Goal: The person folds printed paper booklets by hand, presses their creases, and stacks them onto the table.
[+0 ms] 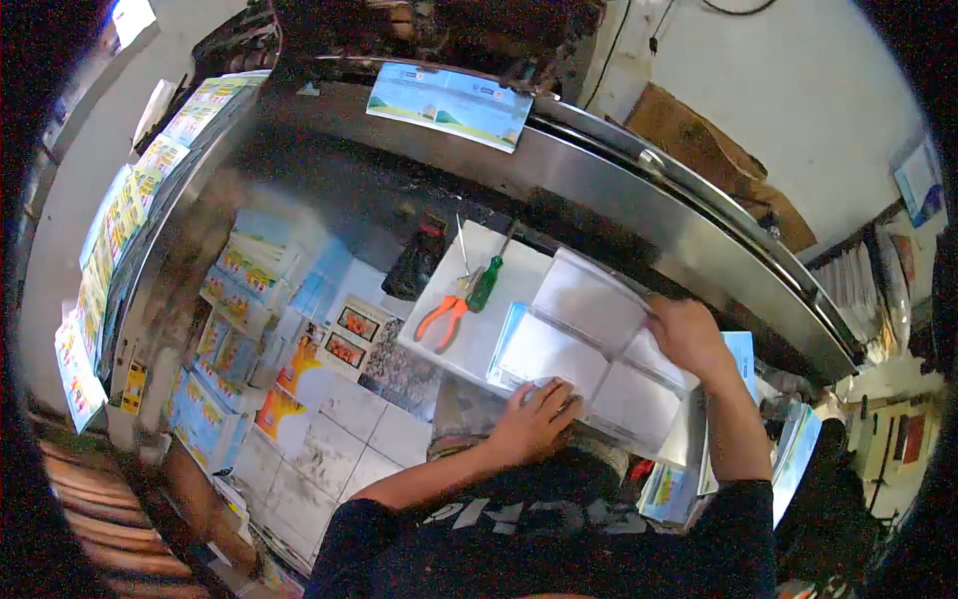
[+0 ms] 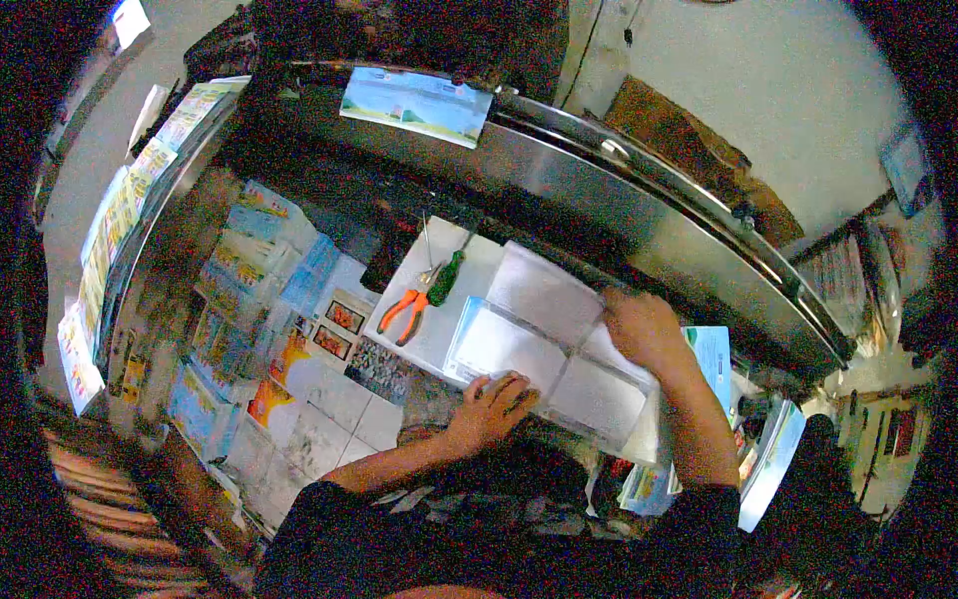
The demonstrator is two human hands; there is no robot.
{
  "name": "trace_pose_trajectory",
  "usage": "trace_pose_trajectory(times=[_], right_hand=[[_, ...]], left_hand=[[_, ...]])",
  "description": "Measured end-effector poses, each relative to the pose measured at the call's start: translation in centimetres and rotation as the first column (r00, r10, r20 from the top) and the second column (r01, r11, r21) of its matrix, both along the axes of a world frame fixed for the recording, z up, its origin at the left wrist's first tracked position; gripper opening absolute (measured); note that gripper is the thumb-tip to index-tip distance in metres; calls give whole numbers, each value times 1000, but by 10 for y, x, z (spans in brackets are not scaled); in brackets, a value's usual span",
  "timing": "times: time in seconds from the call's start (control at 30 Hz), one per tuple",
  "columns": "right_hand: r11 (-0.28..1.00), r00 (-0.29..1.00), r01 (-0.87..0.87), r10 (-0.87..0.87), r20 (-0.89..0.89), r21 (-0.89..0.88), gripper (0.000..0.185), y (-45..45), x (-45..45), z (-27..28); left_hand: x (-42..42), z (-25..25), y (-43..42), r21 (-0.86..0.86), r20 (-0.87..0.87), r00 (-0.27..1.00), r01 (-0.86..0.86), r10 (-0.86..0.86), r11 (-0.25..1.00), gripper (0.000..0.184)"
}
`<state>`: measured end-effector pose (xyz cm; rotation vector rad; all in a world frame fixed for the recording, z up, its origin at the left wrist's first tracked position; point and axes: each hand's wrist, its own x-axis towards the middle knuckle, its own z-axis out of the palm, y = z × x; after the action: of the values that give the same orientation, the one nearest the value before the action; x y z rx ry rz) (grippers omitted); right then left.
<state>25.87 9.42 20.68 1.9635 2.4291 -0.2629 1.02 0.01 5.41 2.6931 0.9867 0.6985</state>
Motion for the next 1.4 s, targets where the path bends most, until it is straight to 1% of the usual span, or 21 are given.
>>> trace_pose_trajectory(times=[0.1, 0.17, 0.23, 0.27, 0.3, 0.4, 0.5, 0.53, 0.57, 0.63, 0.73, 0.77, 0.8, 0.93, 1.0, 1.1, 1.13, 1.2, 1.27, 1.33, 1.4], right_hand=[[992, 995, -63, 70, 69, -105, 31, 40, 31, -62], [998, 998, -47, 45, -49, -33, 34, 47, 50, -31], [927, 942, 334, -333, -34, 170, 29, 44, 44, 39], [785, 951, 283, -305, -53, 551, 32, 52, 82, 33], [515, 995, 98, -70, -72, 852, 37, 46, 46, 77], [391, 998, -21, -40, 40, 920, 44, 79, 42, 87], [687, 988, 28, -129, 84, 727, 47, 120, 48, 28], [709, 995, -84, 20, 100, 700, 37, 125, 52, 3], [856, 967, 9, -139, 214, 516, 29, 129, 59, -25], [936, 953, 273, -294, 68, 223, 27, 78, 9, -7], [976, 991, -133, 130, 27, 170, 61, -6, -7, -43], [994, 991, -110, 111, 71, -17, 74, -39, -33, -37], [980, 960, -199, 200, 196, -21, 84, -67, -44, -44], [952, 921, -306, 289, 260, 27, 75, -95, -45, -61], [958, 943, -266, 236, -234, -108, 53, -85, -27, -54], [956, 986, -138, 109, -123, -258, 37, -50, -12, -9], [986, 994, -94, 84, -76, -135, 33, -35, -10, 3], [1000, 1000, -19, 19, 1, 6, 30, 3, -5, 12], [999, 999, 15, -16, 31, 31, 30, 38, 8, -19], [993, 993, -113, 112, -24, -41, 29, 64, 26, -61], [993, 993, -113, 112, -39, -19, 31, 66, 30, -45]], left_hand=[[0, -6, 2, -22, 3, 1000, 27, -27, 999, 56], [-3, -7, 2, 17, 2, 1000, 7, -7, 1000, 56], [-5, -6, 4, 44, -8, 1000, 3, -2, 999, 57], [-6, -2, 4, 19, 12, 1000, 15, -15, 1000, 59], [-6, -1, 2, -9, 33, 999, 36, -35, 999, 62], [-4, -7, 2, -112, 40, 998, 51, -47, 992, 67], [-3, -8, 1, -94, 30, 999, 41, -38, 995, 67], [-3, -8, -1, -87, 31, 999, 44, -41, 995, 67], [-4, -8, -3, -68, 37, 999, 31, -29, 997, 66], [-6, -7, -1, -51, 50, 999, 12, -10, 999, 64], [-8, -7, -7, 3, 112, 994, -11, 11, 1000, 60], [-4, -7, -8, 71, 259, 965, -55, 35, 996, 59], [-1, -7, -8, 133, 399, 916, -107, 45, 985, 58], [1, -12, -6, 211, 434, 900, -65, -34, 975, 57], [0, -17, -10, 266, 365, 929, -39, -63, 963, 47], [2, -5, -11, 119, 284, 958, -7, -27, 993, 57], [2, -4, -8, 120, 284, 959, -12, -23, 993, 57], [3, -3, -4, 47, -47, 999, 18, -16, 999, 59], [1, 7, -2, 7, -44, 999, 29, -29, 1000, 60], [1, 7, -3, -38, -35, 999, 40, -41, 998, 60], [2, -3, -1, 37, -45, 998, 41, -39, 998, 62]])
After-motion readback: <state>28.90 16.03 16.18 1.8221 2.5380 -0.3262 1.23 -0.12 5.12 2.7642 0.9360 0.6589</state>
